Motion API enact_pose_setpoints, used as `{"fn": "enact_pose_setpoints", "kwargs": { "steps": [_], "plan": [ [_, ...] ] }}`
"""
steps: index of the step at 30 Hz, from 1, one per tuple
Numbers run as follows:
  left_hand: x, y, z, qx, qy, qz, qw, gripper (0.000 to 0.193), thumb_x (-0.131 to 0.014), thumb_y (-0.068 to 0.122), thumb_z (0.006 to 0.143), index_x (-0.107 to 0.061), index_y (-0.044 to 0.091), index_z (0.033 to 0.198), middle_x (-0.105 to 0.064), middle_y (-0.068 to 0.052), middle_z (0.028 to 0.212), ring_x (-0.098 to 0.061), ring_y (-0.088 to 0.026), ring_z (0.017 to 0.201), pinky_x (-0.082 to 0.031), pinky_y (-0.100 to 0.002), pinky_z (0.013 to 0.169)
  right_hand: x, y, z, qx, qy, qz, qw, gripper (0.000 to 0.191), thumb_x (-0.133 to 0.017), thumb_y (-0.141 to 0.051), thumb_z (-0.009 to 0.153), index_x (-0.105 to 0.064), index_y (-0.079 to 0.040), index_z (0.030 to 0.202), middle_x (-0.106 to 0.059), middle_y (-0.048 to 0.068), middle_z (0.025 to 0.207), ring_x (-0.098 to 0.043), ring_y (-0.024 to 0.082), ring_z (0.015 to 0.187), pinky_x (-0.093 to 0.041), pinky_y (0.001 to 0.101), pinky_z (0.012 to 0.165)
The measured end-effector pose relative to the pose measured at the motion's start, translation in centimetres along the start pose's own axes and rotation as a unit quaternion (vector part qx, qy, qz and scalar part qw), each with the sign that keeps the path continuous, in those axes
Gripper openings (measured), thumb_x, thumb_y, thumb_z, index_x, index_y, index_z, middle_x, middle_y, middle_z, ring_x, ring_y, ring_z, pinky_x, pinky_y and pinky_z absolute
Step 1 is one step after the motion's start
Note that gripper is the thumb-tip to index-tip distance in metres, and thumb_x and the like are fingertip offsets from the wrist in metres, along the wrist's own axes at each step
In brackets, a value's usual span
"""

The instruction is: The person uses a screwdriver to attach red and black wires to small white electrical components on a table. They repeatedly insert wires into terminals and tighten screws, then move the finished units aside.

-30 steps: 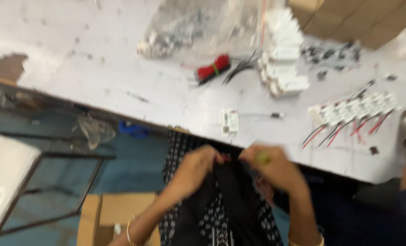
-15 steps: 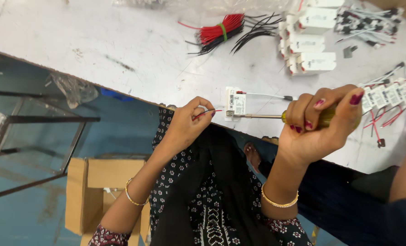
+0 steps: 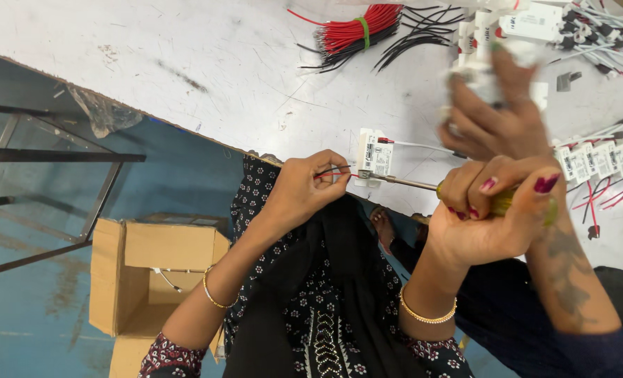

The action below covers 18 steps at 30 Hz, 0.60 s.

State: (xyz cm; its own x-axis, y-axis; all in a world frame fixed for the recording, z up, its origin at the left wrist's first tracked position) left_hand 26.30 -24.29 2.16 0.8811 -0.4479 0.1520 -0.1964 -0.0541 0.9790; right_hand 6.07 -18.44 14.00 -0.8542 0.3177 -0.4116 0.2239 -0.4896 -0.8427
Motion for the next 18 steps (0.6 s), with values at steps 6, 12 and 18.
{"fn": "enact_pose_setpoints", "kwargs": {
  "steps": [6,12,18],
  "plan": [
    [0.2,-0.8,0.3,0.001,0.003,0.003,1.0,0.018,-0.074,0.018,0.088,-0.072,0.005,0.101,-0.049,0.002,0.058,-0.038,-0.005,0.054,-0.037,-0.024,0.05,-1.2,0.4,0.0,0.022,-0.041,-0.047,0.998,0.044,-0.056,-0.036,0.11,-0.038,-0.004,0.084,-0.026,0.002,0.053,-0.015,0.006,0.036,-0.012,0.0248,0.034],
    [0.4,-0.8,0.5,-0.024,0.011,-0.015,1.0,0.02,-0.075,0.018,0.088,-0.071,0.005,0.103,-0.053,0.001,0.061,-0.041,-0.005,0.055,-0.039,-0.023,0.051,-1.2,0.4,-0.2,-0.005,-0.079,-0.034,0.996,0.047,-0.055,-0.042,0.107,-0.037,-0.006,0.082,-0.026,0.001,0.052,-0.015,0.007,0.038,-0.013,0.0268,0.037],
    [0.4,-1.0,0.6,-0.033,0.014,0.018,0.999,0.021,-0.076,0.021,0.087,-0.072,0.007,0.103,-0.059,-0.003,0.061,-0.047,-0.009,0.051,-0.042,-0.026,0.049,-1.2,-0.6,-0.1,0.047,-0.208,0.023,0.977,0.056,-0.054,-0.054,0.097,-0.043,-0.008,0.066,-0.037,0.006,0.053,-0.032,0.018,0.038,-0.032,0.0316,0.036]
  ]
}}
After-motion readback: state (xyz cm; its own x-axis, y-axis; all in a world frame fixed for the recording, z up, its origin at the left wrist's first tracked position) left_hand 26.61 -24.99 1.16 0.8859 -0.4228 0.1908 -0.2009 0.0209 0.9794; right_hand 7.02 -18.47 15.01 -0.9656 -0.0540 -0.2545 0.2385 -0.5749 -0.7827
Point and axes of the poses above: each hand's wrist, its own z-axis towards the middle knuckle, its own x-axis out of the back of the hand, y = z × x, the point moved 8 cm from there along z, towards the middle knuckle
